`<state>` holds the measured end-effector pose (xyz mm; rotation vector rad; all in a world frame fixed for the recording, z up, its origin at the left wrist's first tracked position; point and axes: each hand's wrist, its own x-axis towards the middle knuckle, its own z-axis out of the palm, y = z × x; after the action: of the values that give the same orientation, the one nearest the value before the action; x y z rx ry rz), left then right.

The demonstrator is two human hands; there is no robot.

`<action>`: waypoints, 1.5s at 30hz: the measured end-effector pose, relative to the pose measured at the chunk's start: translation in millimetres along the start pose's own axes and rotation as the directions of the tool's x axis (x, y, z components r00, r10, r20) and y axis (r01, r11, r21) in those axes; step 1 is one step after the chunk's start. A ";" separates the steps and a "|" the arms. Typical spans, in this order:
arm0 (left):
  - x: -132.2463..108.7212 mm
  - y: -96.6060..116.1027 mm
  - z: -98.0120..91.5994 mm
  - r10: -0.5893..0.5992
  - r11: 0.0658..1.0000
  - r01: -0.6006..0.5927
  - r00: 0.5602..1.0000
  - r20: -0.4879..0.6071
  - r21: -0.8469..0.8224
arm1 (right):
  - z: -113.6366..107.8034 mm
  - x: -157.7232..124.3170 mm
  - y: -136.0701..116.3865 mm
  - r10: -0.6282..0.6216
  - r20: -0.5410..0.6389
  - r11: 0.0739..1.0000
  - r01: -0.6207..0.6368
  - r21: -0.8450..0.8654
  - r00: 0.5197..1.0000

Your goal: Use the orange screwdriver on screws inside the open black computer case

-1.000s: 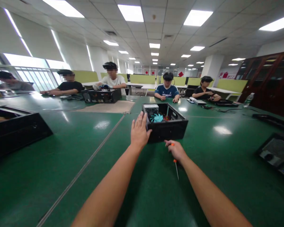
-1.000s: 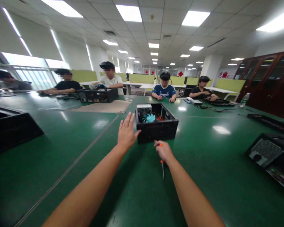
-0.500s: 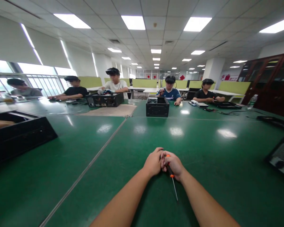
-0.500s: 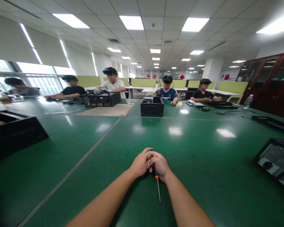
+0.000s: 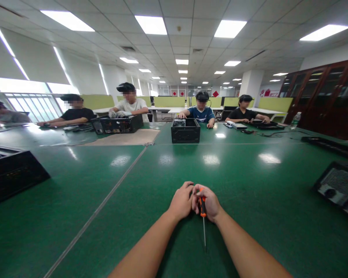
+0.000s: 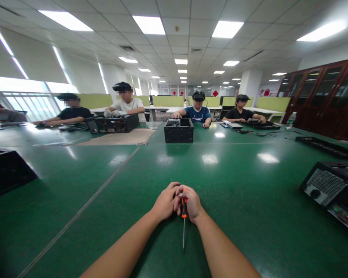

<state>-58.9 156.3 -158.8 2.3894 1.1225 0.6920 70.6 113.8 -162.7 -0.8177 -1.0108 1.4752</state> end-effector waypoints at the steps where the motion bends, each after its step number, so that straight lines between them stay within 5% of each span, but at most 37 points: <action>1: 0.1 -1.0 0.8 -0.001 1.000 0.001 1.000 0.000 0.001 | -0.1 0.4 0.0 0.006 0.006 1.000 -0.006 -0.005 1.000; 45: 1.6 -3.7 2.6 0.043 0.999 -0.043 0.999 -0.004 0.025 | -0.4 4.9 2.2 0.044 -0.029 0.996 -0.046 -0.072 0.999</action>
<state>-58.7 159.4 -162.4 2.4404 1.0901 0.7019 69.3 118.6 -164.6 -0.9155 -1.0367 1.4685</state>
